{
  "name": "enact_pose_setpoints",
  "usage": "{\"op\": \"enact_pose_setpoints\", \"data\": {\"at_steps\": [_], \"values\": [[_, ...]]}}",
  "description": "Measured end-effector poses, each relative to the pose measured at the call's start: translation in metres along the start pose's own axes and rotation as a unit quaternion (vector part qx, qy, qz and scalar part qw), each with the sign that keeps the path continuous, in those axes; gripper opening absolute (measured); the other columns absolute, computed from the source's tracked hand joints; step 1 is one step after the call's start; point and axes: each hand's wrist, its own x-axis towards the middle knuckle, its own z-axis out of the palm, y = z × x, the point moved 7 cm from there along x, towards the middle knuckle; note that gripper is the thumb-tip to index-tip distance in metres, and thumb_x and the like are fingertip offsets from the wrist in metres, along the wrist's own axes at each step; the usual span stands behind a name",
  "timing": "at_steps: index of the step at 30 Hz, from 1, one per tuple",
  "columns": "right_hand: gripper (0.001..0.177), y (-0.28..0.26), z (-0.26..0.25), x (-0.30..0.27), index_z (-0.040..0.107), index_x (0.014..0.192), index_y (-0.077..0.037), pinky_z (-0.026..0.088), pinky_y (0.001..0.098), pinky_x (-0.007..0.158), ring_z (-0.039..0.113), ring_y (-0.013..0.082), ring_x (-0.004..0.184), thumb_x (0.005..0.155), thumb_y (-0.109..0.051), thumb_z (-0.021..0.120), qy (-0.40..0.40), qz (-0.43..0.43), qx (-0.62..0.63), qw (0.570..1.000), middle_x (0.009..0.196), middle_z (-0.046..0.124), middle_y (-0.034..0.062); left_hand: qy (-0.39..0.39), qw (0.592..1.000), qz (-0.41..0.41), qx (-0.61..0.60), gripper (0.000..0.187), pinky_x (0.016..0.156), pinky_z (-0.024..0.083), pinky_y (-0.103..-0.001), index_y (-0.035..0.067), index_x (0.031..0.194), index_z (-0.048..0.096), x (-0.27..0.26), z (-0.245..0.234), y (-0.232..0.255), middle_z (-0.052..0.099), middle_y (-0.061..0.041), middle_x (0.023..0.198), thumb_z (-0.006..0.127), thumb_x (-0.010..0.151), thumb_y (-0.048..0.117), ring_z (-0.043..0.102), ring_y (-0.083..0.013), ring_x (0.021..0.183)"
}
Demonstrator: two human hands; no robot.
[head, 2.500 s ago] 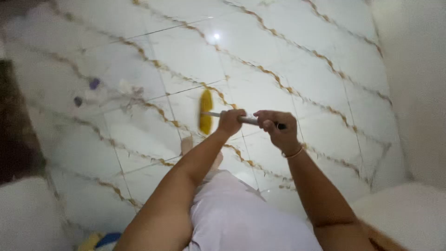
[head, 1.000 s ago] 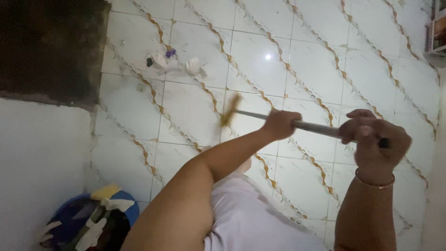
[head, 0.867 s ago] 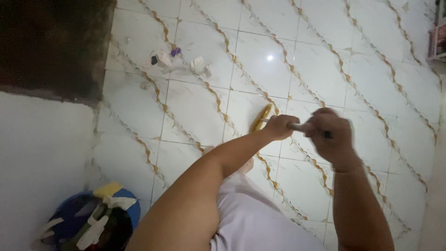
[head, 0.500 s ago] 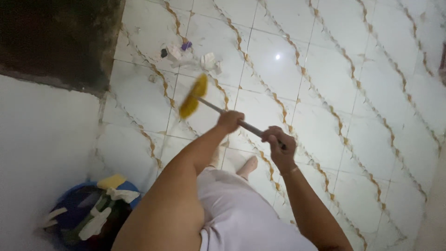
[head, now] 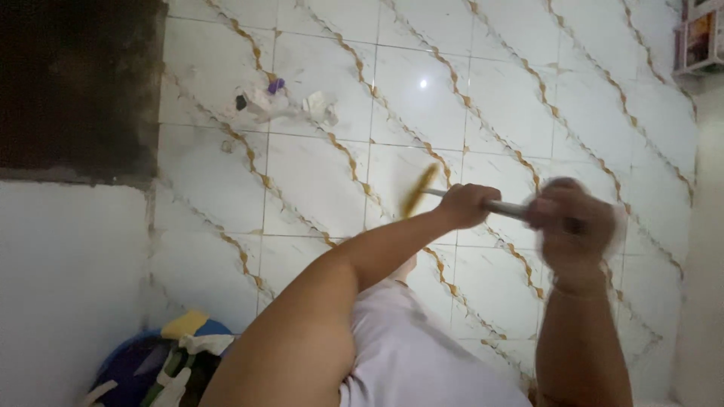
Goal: Sweeping debris off a tiled floor using a broom and collecting it into a plastic bag.
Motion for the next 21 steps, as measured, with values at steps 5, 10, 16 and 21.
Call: {"op": "enact_pose_setpoints", "data": {"at_steps": [5, 10, 16, 21], "values": [[0.021, 0.031, 0.055, -0.002, 0.062, 0.073, -0.005, 0.057, 0.0414, 0.082, 0.057, 0.0188, 0.061, 0.092, -0.005, 0.071, -0.094, 0.009, -0.137, 0.986, 0.063, 0.058, 0.0069, 0.004, 0.998, -0.063, -0.023, 0.010, 0.076, 0.050, -0.051, 0.020, 0.086, 0.068, -0.014, 0.000, -0.073, 0.072, -0.007, 0.085, 0.067, 0.085, 0.030, 0.070, -0.0343, 0.085], [0.030, 0.104, 0.084, -0.060, 0.063, 0.080, -0.005, 0.056, 0.0431, 0.101, 0.069, 0.0141, 0.074, 0.109, -0.009, 0.057, 0.021, 0.021, 0.086, 0.996, 0.077, 0.070, 0.0069, 0.006, 0.985, -0.115, 0.127, 0.008, 0.073, 0.047, -0.058, 0.019, 0.078, 0.067, -0.072, -0.039, -0.200, 0.070, -0.012, 0.081, 0.063, 0.083, 0.023, 0.068, -0.0398, 0.083], [0.024, 0.186, 0.122, -0.104, 0.070, 0.094, 0.004, 0.060, 0.0369, 0.080, 0.070, 0.0223, 0.085, 0.106, -0.004, 0.051, -0.032, 0.282, 0.143, 0.948, 0.095, 0.073, 0.0179, 0.047, 0.956, -0.197, 0.213, 0.008, 0.071, 0.051, -0.057, 0.018, 0.079, 0.072, -0.093, -0.098, -0.238, 0.073, -0.012, 0.083, 0.065, 0.082, 0.018, 0.070, -0.0384, 0.083], [0.033, 0.100, -0.018, -0.021, 0.067, 0.089, -0.009, 0.062, 0.0420, 0.087, 0.069, 0.0184, 0.063, 0.119, -0.018, 0.056, 0.078, 0.061, 0.187, 0.977, 0.076, 0.071, 0.0098, 0.078, 0.981, -0.076, 0.161, 0.011, 0.071, 0.051, -0.055, 0.018, 0.081, 0.070, -0.013, -0.045, -0.114, 0.072, -0.011, 0.077, 0.060, 0.085, 0.019, 0.071, -0.0354, 0.076]]}}
